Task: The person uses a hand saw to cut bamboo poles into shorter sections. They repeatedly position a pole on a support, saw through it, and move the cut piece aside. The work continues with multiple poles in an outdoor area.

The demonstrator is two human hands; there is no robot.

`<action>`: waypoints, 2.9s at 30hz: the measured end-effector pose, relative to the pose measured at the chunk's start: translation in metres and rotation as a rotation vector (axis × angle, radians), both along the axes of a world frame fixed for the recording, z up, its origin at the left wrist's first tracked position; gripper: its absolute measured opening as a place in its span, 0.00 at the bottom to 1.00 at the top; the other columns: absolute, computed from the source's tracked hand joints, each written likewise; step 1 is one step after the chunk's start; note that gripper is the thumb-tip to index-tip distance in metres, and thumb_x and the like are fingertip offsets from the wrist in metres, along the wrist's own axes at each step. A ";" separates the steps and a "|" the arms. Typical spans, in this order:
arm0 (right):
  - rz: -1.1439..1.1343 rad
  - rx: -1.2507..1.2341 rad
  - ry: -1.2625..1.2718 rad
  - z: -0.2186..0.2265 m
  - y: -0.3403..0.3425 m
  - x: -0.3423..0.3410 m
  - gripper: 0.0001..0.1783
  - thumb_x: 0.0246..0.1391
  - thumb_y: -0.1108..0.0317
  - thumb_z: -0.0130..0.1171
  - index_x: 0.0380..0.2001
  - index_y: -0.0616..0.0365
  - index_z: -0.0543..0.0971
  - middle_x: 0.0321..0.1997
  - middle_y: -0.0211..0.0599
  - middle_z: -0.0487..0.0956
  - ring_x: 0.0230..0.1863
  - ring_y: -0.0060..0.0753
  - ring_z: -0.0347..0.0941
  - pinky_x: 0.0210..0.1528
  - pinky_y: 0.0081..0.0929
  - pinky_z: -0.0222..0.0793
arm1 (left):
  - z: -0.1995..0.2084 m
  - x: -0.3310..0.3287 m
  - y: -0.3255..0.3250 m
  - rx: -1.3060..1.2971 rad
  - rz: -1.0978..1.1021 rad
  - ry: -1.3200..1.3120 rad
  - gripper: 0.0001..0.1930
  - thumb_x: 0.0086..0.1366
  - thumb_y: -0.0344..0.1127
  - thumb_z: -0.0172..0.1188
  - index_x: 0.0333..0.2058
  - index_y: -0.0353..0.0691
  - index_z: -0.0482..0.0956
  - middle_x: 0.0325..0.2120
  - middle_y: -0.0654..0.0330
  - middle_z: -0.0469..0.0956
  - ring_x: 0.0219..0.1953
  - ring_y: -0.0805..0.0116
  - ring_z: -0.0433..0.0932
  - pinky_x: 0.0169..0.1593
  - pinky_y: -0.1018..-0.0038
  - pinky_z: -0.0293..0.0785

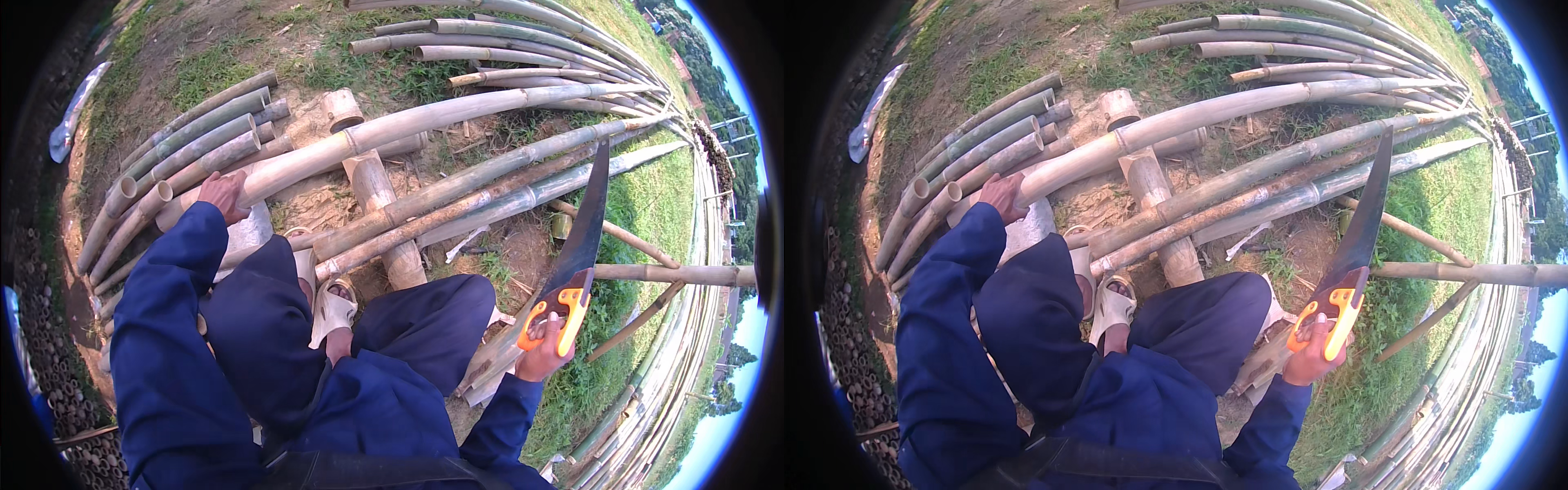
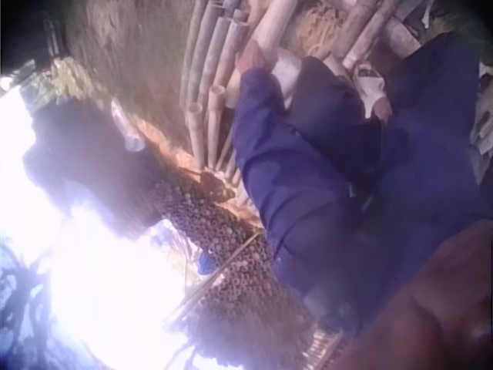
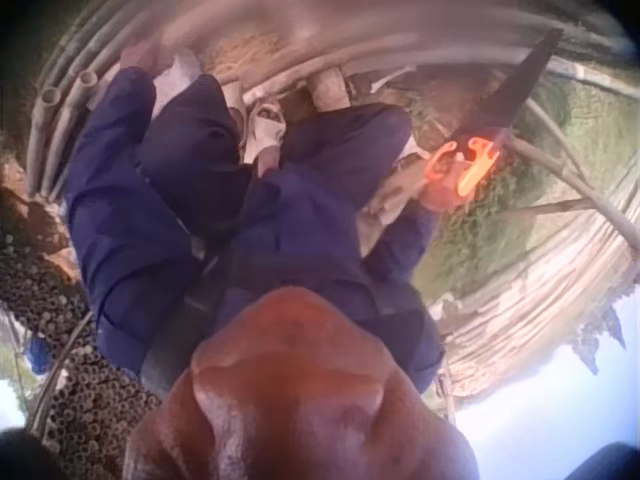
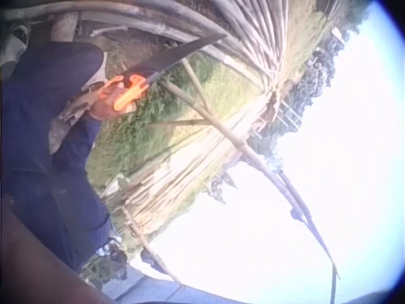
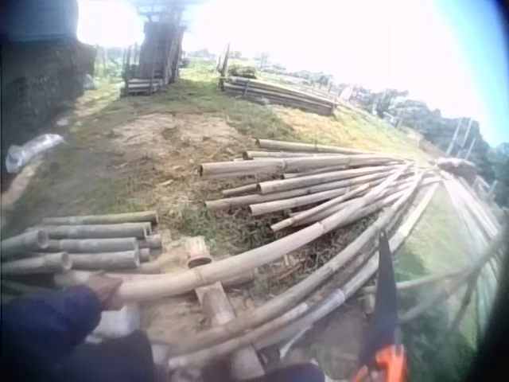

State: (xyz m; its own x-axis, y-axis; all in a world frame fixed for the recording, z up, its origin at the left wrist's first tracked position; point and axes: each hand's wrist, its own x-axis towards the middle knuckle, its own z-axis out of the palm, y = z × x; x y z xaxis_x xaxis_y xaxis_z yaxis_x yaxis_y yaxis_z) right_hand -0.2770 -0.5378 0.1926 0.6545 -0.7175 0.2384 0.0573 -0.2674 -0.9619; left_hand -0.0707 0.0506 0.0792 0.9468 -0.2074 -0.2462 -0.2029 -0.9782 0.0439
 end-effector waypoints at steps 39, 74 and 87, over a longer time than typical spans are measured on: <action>0.253 0.095 0.050 0.026 0.105 0.027 0.15 0.66 0.69 0.61 0.25 0.58 0.71 0.20 0.26 0.64 0.23 0.22 0.62 0.29 0.23 0.62 | -0.124 -0.126 0.005 -0.131 0.164 -0.221 0.28 0.56 0.47 0.71 0.52 0.48 0.72 0.40 0.57 0.77 0.47 0.55 0.80 0.51 0.57 0.75; 0.322 0.127 -0.024 0.017 0.101 0.034 0.16 0.66 0.70 0.58 0.23 0.57 0.69 0.18 0.25 0.62 0.20 0.20 0.59 0.27 0.22 0.59 | -0.006 -0.046 0.070 -0.110 0.074 -0.246 0.31 0.69 0.70 0.50 0.46 0.45 0.71 0.37 0.50 0.81 0.43 0.46 0.83 0.44 0.51 0.80; 0.639 0.165 0.167 0.016 0.147 0.039 0.07 0.62 0.80 0.59 0.28 0.63 0.74 0.18 0.33 0.72 0.19 0.22 0.68 0.25 0.23 0.67 | -0.035 -0.016 0.059 -0.293 0.392 -0.038 0.32 0.66 0.67 0.59 0.55 0.48 0.74 0.45 0.42 0.83 0.51 0.39 0.81 0.54 0.49 0.76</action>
